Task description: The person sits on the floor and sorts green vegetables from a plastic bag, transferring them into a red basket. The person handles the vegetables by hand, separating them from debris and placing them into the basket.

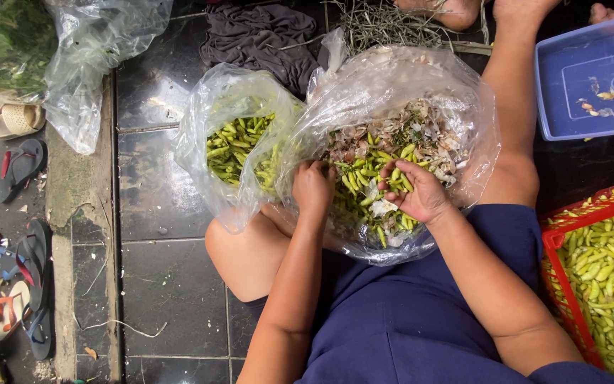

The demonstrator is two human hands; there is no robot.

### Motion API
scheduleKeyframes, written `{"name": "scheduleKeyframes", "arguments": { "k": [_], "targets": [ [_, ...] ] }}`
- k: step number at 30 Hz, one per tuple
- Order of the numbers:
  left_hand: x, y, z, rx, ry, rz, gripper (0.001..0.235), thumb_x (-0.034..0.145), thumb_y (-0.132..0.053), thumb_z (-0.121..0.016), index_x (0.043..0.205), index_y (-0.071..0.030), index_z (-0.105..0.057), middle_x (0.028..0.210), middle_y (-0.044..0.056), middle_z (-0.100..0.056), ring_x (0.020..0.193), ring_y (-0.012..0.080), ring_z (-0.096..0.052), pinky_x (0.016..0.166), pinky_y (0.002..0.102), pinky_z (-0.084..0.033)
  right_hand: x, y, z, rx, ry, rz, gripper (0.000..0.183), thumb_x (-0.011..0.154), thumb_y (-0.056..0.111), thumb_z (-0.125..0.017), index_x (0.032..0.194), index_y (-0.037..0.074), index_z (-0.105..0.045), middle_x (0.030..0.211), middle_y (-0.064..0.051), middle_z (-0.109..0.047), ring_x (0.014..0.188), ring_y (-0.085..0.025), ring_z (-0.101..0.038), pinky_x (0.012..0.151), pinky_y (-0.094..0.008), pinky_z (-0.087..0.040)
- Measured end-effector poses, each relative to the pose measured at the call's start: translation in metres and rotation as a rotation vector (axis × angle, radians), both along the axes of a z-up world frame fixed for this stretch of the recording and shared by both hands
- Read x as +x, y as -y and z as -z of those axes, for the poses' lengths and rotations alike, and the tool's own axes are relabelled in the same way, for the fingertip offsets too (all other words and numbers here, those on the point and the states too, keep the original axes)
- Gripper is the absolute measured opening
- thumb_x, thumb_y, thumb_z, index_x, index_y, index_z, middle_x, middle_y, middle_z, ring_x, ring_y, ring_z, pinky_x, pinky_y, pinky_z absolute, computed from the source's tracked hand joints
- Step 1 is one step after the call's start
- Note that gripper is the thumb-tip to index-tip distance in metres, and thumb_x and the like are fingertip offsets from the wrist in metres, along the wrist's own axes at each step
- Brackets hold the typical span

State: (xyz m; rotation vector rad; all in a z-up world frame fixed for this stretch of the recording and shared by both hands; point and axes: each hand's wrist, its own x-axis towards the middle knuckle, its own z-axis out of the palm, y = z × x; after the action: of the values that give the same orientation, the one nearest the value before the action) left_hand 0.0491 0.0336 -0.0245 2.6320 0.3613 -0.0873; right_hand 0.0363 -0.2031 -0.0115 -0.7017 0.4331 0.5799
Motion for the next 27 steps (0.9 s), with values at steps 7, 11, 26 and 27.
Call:
{"name": "scheduleKeyframes", "arguments": {
  "k": [7, 11, 26, 27],
  "targets": [
    [-0.007, 0.005, -0.011, -0.105, 0.064, -0.004, 0.027, 0.094, -0.026, -0.07, 0.112, -0.006, -0.073, 0.114, 0.018, -0.065, 0.113, 0.0413, -0.064, 0.089, 0.051, -0.058, -0.004, -0.004, -0.007, -0.11, 0.062, -0.02, 0.014, 0.099, 0.021, -0.062, 0.108, 0.013, -0.069, 0.095, -0.011, -0.075, 0.082, -0.027, -0.075, 0.061, -0.025, -0.054],
    [-0.018, 0.005, -0.016, -0.268, 0.24, 0.102, 0.02, 0.096, -0.021, -0.069, 0.108, -0.005, -0.074, 0.091, 0.015, -0.071, 0.092, 0.0358, -0.071, 0.077, 0.049, -0.059, -0.008, -0.01, -0.013, -0.336, 0.201, -0.084, 0.017, 0.102, 0.015, -0.064, 0.119, 0.011, -0.065, 0.08, -0.013, -0.068, 0.071, -0.021, -0.07, 0.051, -0.017, -0.046],
    [-0.032, 0.006, -0.01, -0.767, 0.198, 0.192, 0.014, 0.099, -0.023, -0.072, 0.107, -0.014, -0.08, 0.08, 0.006, -0.076, 0.068, 0.0161, -0.064, 0.064, 0.031, -0.053, 0.012, -0.032, -0.033, -0.542, 0.45, -0.153, 0.021, 0.105, 0.014, -0.062, 0.122, 0.001, -0.066, 0.09, -0.014, -0.069, 0.07, -0.015, -0.071, 0.044, -0.011, -0.038],
    [-0.032, 0.007, -0.009, -0.768, 0.198, 0.189, 0.014, 0.099, -0.023, -0.072, 0.107, -0.014, -0.08, 0.08, 0.006, -0.076, 0.068, 0.0161, -0.064, 0.064, 0.031, -0.053, 0.012, -0.032, -0.031, -0.543, 0.449, -0.157, 0.021, 0.105, 0.014, -0.062, 0.122, 0.001, -0.066, 0.09, -0.014, -0.069, 0.07, -0.015, -0.071, 0.044, -0.011, -0.038]
  ]
}}
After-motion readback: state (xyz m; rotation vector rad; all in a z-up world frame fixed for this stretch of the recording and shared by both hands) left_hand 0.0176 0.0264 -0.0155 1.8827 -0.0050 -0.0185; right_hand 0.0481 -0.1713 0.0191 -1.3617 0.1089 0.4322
